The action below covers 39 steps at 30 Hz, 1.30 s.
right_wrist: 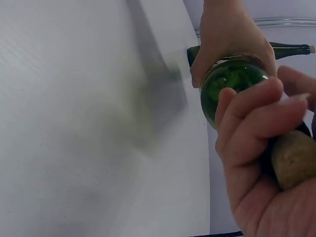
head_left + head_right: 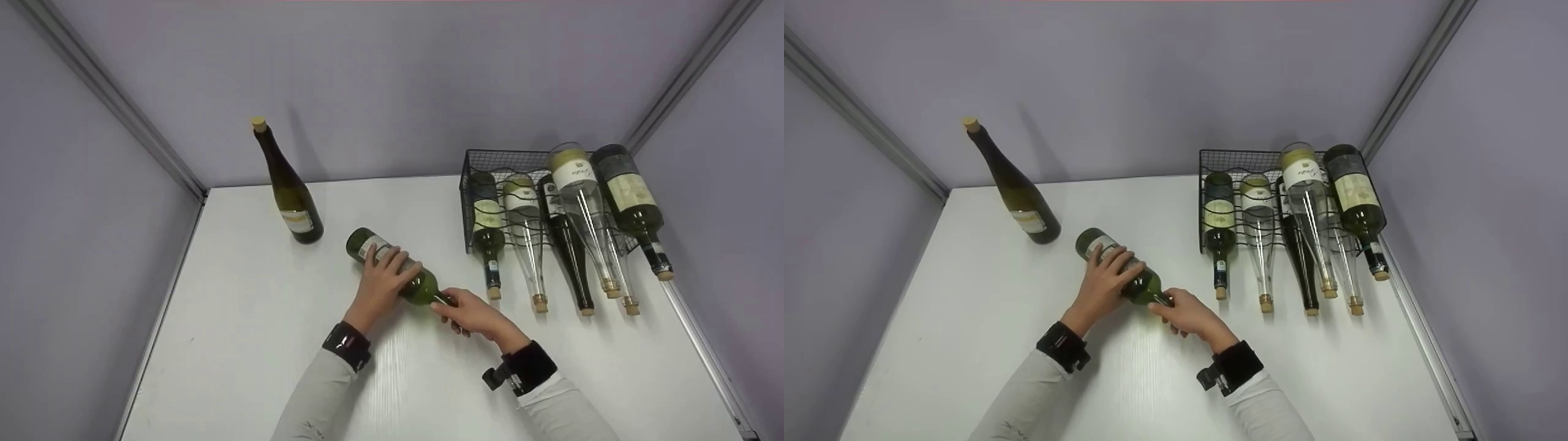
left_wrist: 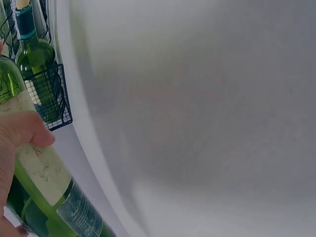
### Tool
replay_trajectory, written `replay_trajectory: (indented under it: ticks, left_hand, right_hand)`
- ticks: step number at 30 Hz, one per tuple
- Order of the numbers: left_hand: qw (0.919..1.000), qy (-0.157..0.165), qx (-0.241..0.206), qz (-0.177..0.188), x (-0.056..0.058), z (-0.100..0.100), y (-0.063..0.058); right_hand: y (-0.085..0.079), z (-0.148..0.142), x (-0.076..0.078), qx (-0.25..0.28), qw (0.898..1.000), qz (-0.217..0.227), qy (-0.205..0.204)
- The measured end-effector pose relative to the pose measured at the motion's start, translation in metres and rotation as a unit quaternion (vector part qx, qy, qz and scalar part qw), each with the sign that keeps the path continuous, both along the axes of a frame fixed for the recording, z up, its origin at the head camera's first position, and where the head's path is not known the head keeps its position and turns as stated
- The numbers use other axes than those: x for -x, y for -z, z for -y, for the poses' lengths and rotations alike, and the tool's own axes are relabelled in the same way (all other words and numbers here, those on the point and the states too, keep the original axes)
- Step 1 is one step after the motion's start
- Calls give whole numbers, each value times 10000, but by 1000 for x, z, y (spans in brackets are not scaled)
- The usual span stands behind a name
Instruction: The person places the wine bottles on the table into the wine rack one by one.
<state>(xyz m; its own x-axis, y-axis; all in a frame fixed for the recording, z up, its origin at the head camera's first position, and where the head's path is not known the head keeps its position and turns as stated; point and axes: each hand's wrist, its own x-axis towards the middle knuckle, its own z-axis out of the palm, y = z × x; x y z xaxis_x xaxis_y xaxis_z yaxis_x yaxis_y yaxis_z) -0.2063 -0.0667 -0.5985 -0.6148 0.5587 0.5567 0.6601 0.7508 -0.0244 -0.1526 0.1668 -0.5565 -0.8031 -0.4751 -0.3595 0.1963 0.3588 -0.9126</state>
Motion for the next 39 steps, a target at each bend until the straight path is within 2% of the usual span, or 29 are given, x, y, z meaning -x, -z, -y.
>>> replay_trajectory:
  ticks: [9,18,24,27,31,34,39]
  left_hand:
    - [9998,-55,92,177,-3,-6,-2]
    - [9994,-142,191,245,-6,-12,-7]
    - [9970,-391,-40,670,-12,-19,-11]
    - [9930,-419,-154,1093,-15,-20,-14]
    - [9871,-271,-323,1542,-21,-19,-17]
    - [9829,-176,-644,1715,-26,-19,-17]
    - [9679,-216,-1337,2116,-34,-24,-20]
  right_hand:
    - [3,7,-8,-394,9955,-421,751]
    - [0,4,-17,-110,9934,-441,1050]
    - [-2,0,-24,207,9915,-356,1238]
    - [-12,1,-27,259,9902,-322,1336]
    - [-12,0,-28,288,9875,-256,1528]
    - [-3,-3,-25,340,9848,-231,1689]
    - [-5,-6,-24,281,9805,-291,1923]
